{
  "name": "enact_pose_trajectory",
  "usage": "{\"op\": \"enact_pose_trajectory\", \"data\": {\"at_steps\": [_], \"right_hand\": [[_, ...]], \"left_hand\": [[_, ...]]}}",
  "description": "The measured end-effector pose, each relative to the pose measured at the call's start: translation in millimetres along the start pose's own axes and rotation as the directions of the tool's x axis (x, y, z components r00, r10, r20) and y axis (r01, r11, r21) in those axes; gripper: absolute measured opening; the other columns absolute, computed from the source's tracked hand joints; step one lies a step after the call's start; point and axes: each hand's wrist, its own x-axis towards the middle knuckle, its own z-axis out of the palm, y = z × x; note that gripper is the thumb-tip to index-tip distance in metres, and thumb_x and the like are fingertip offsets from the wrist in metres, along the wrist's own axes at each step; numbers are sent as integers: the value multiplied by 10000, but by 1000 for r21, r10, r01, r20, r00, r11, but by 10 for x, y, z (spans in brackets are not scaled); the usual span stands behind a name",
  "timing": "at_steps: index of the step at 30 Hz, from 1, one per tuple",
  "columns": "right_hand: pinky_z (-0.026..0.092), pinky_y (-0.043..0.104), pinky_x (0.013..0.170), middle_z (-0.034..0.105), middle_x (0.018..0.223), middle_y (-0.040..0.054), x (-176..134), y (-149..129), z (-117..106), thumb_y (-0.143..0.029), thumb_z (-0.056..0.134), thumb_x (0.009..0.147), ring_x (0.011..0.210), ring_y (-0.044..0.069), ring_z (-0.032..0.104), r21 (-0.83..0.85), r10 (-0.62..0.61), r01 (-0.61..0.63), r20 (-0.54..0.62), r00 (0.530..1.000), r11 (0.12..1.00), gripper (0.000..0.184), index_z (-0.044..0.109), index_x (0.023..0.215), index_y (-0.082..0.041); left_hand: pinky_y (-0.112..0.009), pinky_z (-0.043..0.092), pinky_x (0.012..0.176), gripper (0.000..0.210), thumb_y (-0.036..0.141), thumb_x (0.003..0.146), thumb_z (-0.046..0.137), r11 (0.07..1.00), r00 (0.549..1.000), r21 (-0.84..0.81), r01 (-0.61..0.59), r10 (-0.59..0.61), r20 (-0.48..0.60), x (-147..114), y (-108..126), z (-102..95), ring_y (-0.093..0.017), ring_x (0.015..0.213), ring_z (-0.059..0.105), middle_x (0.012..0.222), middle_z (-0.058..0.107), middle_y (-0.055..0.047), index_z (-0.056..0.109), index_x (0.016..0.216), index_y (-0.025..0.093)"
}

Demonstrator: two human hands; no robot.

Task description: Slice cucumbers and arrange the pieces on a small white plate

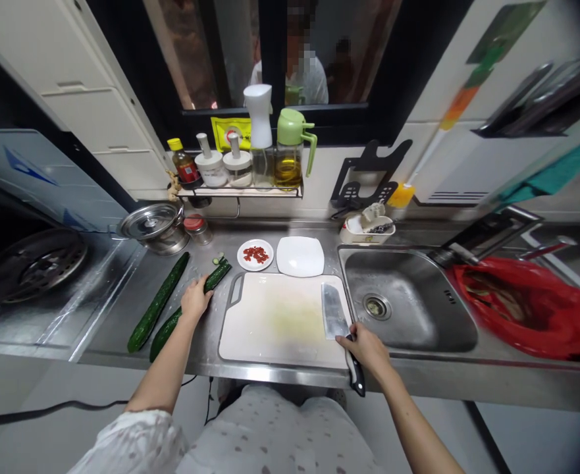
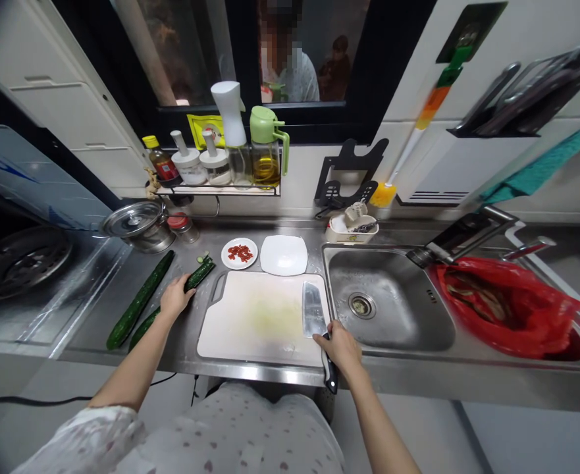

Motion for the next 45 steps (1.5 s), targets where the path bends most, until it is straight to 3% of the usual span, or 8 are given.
{"op": "enact_pose_trajectory", "data": {"at_steps": [15, 25, 34, 41, 45], "right_hand": [[320, 246, 565, 671, 880, 69, 9, 0, 41, -540, 602, 756, 855, 239, 642, 12, -1, 1, -24, 1000, 1000, 383, 539, 952, -217], [339, 253, 590, 675, 886, 74, -31, -23, 37, -540, 580, 776, 864, 234, 636, 3, 5, -5, -20, 1000, 1000, 403, 538, 1003, -209], [322, 252, 589, 670, 910, 79, -35, -40, 41, -523, 592, 779, 883, 233, 630, 2, 9, -9, -20, 1000, 1000, 403, 536, 1010, -197], [307, 252, 589, 661, 912, 76, -52, -53, 36, -527, 576, 789, 905, 236, 625, 1, 19, -19, -9, 1000, 1000, 413, 535, 1018, -185], [309, 253, 588, 661, 912, 78, -43, -52, 43, -524, 575, 792, 893, 231, 624, -3, 23, -23, -12, 1000, 1000, 407, 535, 1014, -186]], "left_hand": [[-336, 440, 924, 553, 332, 855, 554, 971, 983, -157, -181, 185, 12, -421, 213, -105, -256, 1137, 540, 1209, 599, -64, 427, 1392, 303], [-301, 435, 906, 568, 341, 844, 583, 892, 885, -212, -400, 436, 163, -781, 596, -87, -232, 1082, 578, 1244, 590, -52, 433, 1391, 313], [-312, 422, 894, 553, 332, 839, 567, 875, 834, -166, -455, 484, 267, -910, 738, -38, -249, 1069, 570, 1180, 598, -80, 453, 1379, 298], [-316, 393, 951, 535, 307, 823, 581, 833, 803, -162, -529, 553, 220, -846, 702, 24, -242, 1117, 502, 1211, 537, -91, 485, 1345, 240], [-365, 359, 991, 580, 310, 843, 537, 844, 827, -82, -529, 535, 169, -889, 760, 80, -263, 1167, 465, 1277, 508, -111, 407, 1400, 213]]}}
